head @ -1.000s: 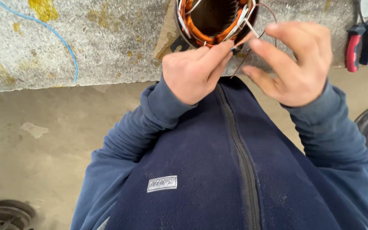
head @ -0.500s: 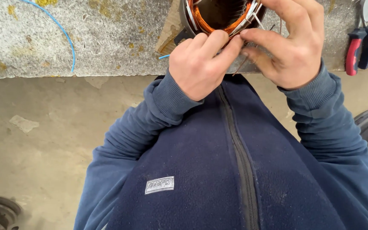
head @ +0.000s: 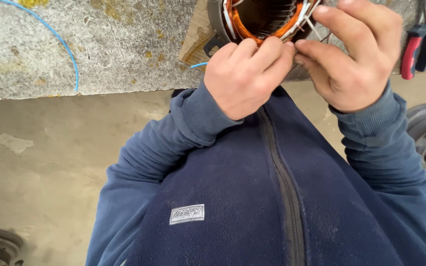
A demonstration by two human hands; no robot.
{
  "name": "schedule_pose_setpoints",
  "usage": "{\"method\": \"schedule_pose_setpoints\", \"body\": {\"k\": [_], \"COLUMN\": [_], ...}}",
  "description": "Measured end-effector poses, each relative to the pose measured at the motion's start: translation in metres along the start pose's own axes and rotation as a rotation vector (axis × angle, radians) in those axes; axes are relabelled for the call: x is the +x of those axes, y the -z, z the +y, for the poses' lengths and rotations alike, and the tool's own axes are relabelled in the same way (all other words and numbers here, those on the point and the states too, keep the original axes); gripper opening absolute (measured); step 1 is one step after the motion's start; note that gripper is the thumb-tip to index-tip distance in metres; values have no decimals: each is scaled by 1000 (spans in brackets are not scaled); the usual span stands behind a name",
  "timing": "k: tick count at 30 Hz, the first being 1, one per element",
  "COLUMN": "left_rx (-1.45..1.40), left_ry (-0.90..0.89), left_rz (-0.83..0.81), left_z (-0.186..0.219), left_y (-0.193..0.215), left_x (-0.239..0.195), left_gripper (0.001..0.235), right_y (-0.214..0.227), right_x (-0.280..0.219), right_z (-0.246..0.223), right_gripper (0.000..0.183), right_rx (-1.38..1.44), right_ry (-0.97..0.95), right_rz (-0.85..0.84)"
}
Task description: Wiring a motor stator by stripping and connecting copper and plastic-insulated wires.
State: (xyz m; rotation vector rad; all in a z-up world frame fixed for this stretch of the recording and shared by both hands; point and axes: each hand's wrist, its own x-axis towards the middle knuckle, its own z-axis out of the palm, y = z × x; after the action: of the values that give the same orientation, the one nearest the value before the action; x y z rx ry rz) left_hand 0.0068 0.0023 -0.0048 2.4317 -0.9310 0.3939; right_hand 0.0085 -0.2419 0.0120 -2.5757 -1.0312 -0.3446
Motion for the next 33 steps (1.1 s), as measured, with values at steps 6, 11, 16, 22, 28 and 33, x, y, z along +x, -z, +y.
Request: {"method": "schedule_pose_setpoints", "body": {"k": [6, 11, 16, 22, 28, 33], "left_rx": [105, 47, -75, -128, -90, -145], "left_ry": [-166, -226, -280, -431, -548, -566], "left_rz": [-98, 24, 32, 46, 134, 64], "left_z": [-14, -28, -39, -52, -60, -63], "left_y": [10, 11, 0, -4, -3, -5], "left_x": [12, 14, 13, 20, 30, 31], "left_gripper": [15, 22, 21, 20, 25, 24], "right_y": [7, 4, 1, -15, -44, -43], "right_x": [-10, -10, -3, 1, -20, -21], "right_z": [-18, -50, -64, -82, -91, -94], "right_gripper": [33, 30, 25, 8, 10, 18], "right_rx": [-69, -140, -99, 303, 1329, 1356], "right_ry": [-121, -353, -512, -877, -1593, -1600], "right_rz": [-65, -86, -59, 70, 582, 484]}}
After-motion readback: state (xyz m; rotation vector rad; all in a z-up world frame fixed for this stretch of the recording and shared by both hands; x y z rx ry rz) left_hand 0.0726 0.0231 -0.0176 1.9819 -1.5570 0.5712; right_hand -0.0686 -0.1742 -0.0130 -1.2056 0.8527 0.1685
